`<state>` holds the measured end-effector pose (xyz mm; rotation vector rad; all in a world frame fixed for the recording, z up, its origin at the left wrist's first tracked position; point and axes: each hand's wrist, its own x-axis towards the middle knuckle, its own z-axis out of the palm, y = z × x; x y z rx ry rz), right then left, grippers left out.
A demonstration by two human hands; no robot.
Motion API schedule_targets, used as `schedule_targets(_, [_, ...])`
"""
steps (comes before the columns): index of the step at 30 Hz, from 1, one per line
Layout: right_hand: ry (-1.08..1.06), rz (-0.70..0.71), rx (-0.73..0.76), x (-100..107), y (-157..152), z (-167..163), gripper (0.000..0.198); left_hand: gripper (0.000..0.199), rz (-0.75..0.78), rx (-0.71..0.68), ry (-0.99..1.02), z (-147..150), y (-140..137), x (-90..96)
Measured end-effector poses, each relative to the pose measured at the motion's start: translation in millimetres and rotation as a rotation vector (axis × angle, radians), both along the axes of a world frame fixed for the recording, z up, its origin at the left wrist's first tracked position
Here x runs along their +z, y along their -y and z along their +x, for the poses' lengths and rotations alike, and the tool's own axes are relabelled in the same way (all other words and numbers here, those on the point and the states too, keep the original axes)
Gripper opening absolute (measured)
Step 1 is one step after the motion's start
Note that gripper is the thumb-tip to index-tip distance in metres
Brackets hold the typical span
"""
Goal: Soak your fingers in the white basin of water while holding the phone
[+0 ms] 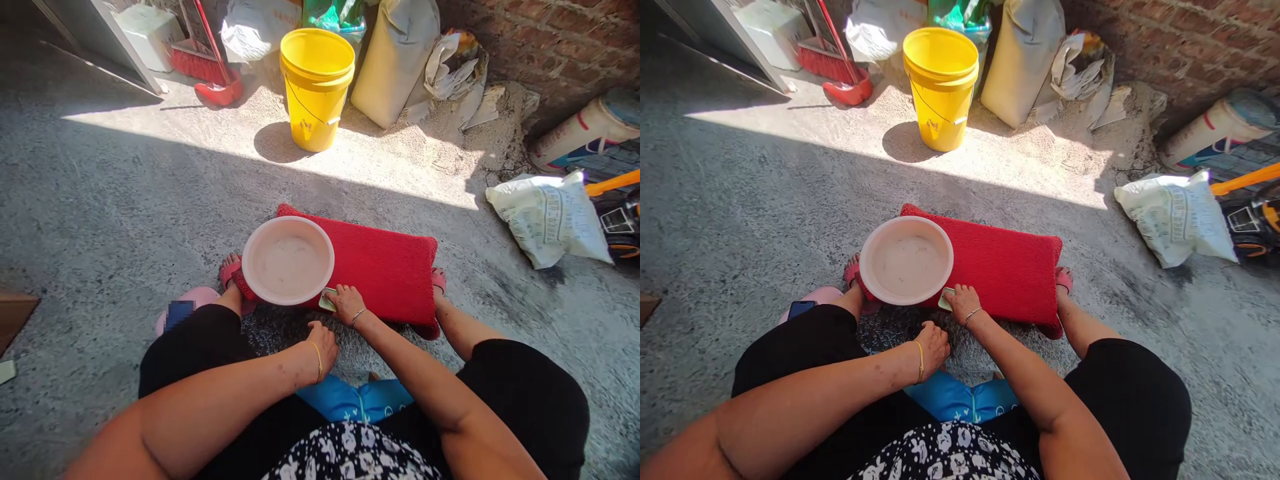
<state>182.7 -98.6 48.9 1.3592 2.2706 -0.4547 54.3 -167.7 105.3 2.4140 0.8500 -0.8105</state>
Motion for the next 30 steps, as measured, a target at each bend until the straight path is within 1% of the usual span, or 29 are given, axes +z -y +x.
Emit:
schedule_targets(2, [-0.03, -0.002, 0.019, -7, -7, -17, 0.051, 0.036, 0.009, -0.039, -0.015, 1, -3, 1.4])
schedule_targets(3, [-0.035, -0.006, 0.019, -10, -9, -18, 0.053, 0.036, 0.021, -0.046, -0.011, 1, -4, 1.9])
schedule_targets(5, [-0.029, -0.006, 0.008, -14, -8, -5, 0.057, 0.035, 0.041, -0.042, 0.004, 1, -6, 2.4])
schedule_targets(6, [-0.015, 0.0, -0.005, -14, -6, 9, 0.058, 0.035, 0.05, -0.036, 0.008, 2, -6, 2.4])
schedule_targets(8, [0.038, -0.003, -0.045, -14, 2, 49, 0.059, 0.035, 0.061, -0.018, 0.013, 2, -5, 2.3])
schedule_targets(11, [0.183, -0.034, -0.156, -7, 21, 128, 0.059, 0.036, 0.047, 0.002, 0.017, 2, -3, 3.0])
schedule_targets(13, [0.306, -0.062, -0.251, -1, 33, 180, 0.055, 0.038, 0.034, -0.025, 0.002, 0, -3, 3.9])
schedule_targets(14, [0.366, -0.08, -0.295, 3, 38, 200, 0.051, 0.039, 0.031, -0.041, -0.008, -1, -2, 4.5])
schedule_targets(16, [0.453, -0.115, -0.358, 9, 45, 225, 0.043, 0.039, 0.032, -0.051, -0.007, -4, -2, 5.7])
schedule_targets(17, [0.466, -0.121, -0.37, 12, 46, 228, 0.041, 0.039, 0.033, -0.045, 0.002, -4, -2, 6.4])
schedule_targets(18, [0.457, -0.117, -0.368, 14, 47, 223, 0.04, 0.039, 0.032, -0.037, 0.008, -5, -2, 7.0])
schedule_targets(20, [0.369, -0.087, -0.317, 15, 45, 195, 0.044, 0.039, 0.03, -0.034, -0.002, -4, -1, 8.3])
schedule_targets(23, [0.156, -0.037, -0.166, 13, 40, 122, 0.053, 0.039, 0.026, -0.069, -0.043, -2, 2, 9.1])
schedule_targets(26, [-0.021, 0.004, -0.026, 5, 34, 46, 0.058, 0.037, 0.023, -0.074, -0.042, 0, 5, 7.2])
schedule_targets(28, [-0.087, 0.008, 0.03, -3, 30, 9, 0.062, 0.036, 0.035, -0.056, -0.026, 0, 5, 5.2])
schedule_targets(30, [-0.107, 0.001, 0.057, -13, 26, -12, 0.064, 0.035, 0.056, -0.041, -0.009, 0, 5, 3.9])
